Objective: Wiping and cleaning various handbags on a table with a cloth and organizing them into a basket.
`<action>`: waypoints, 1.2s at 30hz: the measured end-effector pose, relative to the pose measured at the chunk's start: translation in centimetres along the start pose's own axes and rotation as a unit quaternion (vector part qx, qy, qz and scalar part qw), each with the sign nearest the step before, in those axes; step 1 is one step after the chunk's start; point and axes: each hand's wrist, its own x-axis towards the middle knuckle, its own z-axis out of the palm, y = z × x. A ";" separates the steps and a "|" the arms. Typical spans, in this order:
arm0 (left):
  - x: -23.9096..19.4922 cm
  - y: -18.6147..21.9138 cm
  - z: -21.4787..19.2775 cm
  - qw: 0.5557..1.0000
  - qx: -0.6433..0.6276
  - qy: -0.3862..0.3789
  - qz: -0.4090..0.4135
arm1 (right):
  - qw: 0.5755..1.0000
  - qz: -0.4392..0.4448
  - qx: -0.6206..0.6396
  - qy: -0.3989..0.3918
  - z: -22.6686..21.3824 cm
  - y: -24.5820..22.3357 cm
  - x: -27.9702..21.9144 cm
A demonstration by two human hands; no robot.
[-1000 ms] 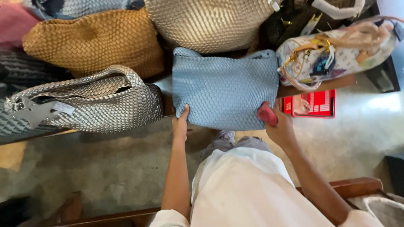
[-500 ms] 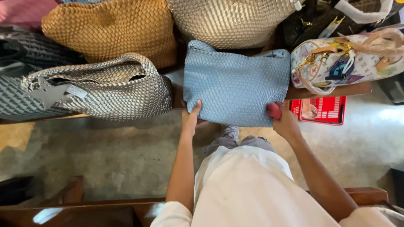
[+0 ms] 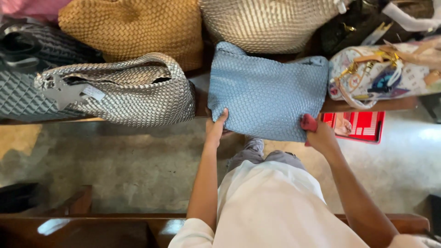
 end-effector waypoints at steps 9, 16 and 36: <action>-8.6 7.5 1.1 0.999 -0.004 -0.018 -0.035 | 0.987 -0.140 0.057 0.062 0.5 -10.0 -8.3; -0.1 1.1 -0.2 0.999 0.001 -0.024 -0.023 | 0.839 -0.487 0.028 0.242 5.7 -10.5 -7.3; -1.4 -1.1 -1.7 0.984 -0.111 -0.129 -0.055 | 0.832 -0.539 -0.085 0.101 9.5 -30.1 5.3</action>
